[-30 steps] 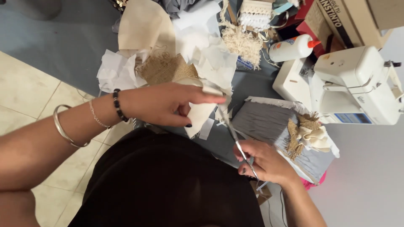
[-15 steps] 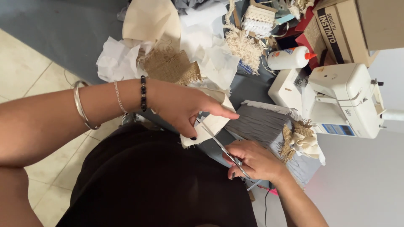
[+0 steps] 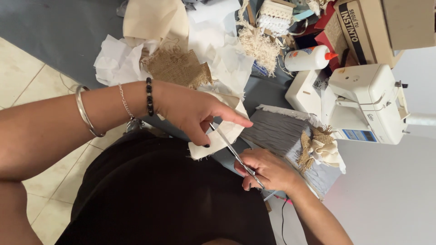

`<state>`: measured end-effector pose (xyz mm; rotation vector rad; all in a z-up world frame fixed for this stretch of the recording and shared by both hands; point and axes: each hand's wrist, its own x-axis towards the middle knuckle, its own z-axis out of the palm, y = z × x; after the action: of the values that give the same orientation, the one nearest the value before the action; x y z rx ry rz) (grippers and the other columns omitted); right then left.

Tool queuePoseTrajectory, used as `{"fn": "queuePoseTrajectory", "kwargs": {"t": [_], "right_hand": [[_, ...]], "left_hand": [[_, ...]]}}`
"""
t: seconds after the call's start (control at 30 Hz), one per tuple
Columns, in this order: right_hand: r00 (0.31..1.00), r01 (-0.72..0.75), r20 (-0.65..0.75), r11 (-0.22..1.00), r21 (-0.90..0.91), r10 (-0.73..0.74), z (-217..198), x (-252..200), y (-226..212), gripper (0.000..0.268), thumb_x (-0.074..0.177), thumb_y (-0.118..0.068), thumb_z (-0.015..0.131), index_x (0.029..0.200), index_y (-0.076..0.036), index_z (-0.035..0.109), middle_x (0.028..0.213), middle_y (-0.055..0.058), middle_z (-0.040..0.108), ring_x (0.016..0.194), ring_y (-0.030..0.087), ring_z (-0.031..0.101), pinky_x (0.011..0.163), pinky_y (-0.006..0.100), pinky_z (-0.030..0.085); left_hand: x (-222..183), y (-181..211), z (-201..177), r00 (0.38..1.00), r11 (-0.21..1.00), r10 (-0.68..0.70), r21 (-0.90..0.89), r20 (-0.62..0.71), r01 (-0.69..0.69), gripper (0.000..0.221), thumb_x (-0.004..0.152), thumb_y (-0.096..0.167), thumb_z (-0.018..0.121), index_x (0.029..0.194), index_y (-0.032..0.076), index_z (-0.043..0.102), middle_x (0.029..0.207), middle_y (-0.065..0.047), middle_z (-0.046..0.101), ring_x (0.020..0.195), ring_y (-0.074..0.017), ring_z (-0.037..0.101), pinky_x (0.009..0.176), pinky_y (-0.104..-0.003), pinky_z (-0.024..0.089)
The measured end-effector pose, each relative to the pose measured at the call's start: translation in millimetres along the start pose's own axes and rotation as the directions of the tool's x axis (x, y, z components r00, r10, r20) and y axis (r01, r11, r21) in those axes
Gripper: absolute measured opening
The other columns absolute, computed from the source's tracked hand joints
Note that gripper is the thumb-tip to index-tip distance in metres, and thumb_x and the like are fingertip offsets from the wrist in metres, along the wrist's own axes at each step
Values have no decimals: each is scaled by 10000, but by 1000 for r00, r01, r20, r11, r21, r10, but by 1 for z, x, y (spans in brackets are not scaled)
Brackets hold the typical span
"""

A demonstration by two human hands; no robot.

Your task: Decorating a storage box with fabric, burlap, and artificial flowers using a glue gun and scissors

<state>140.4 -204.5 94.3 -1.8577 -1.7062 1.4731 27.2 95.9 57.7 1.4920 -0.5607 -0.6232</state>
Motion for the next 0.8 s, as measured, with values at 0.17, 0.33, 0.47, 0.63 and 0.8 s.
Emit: {"fn": "queuePoseTrajectory", "kwargs": {"t": [0.17, 0.33, 0.47, 0.63, 0.8], "right_hand": [[1000, 16, -3, 998, 58, -15, -1, 5, 0, 502, 940, -655, 496, 802, -173, 503, 735, -21, 518, 612, 218, 467, 637, 353, 401], [999, 27, -35, 999, 42, -26, 5, 2, 10, 565, 929, -705, 474, 792, -159, 519, 713, -14, 505, 605, 233, 471, 627, 360, 397], [993, 76, -95, 997, 21, -73, 5, 4, 13, 615, 933, -730, 387, 794, -151, 542, 674, -15, 485, 553, 215, 465, 586, 358, 404], [993, 103, -61, 991, 83, -98, -1, 20, 0, 591, 955, -729, 371, 842, -167, 513, 742, -12, 503, 625, 228, 473, 651, 346, 407], [984, 122, -130, 993, 4, -120, 7, 17, 12, 547, 978, -657, 417, 814, -149, 540, 699, 0, 482, 586, 240, 494, 598, 370, 411]], "left_hand": [[2, -6, -2, 999, 999, -33, -26, -17, 32, 894, 845, 145, 669, 1657, 267, 314, 553, 36, 349, 495, -116, 295, 502, -283, 253], [5, -11, -5, 1000, 1000, -6, -23, -8, 5, 906, 846, 129, 661, 1661, 253, 285, 464, 43, 290, 433, -115, 245, 463, -302, 191], [8, -16, -9, 1000, 999, -1, -46, -14, 0, 885, 853, 137, 683, 1651, 259, 320, 520, 44, 323, 480, -109, 285, 497, -278, 245], [20, -38, -2, 997, 992, 82, -97, 7, -81, 831, 851, 187, 704, 1587, 284, 330, 1707, 45, 303, 996, -16, 568, 785, -218, 467], [15, -36, -4, 995, 985, 104, -142, 6, -102, 859, 867, 168, 697, 1604, 262, 267, 1698, 56, 290, 606, -74, 369, 642, -219, 449]]}}
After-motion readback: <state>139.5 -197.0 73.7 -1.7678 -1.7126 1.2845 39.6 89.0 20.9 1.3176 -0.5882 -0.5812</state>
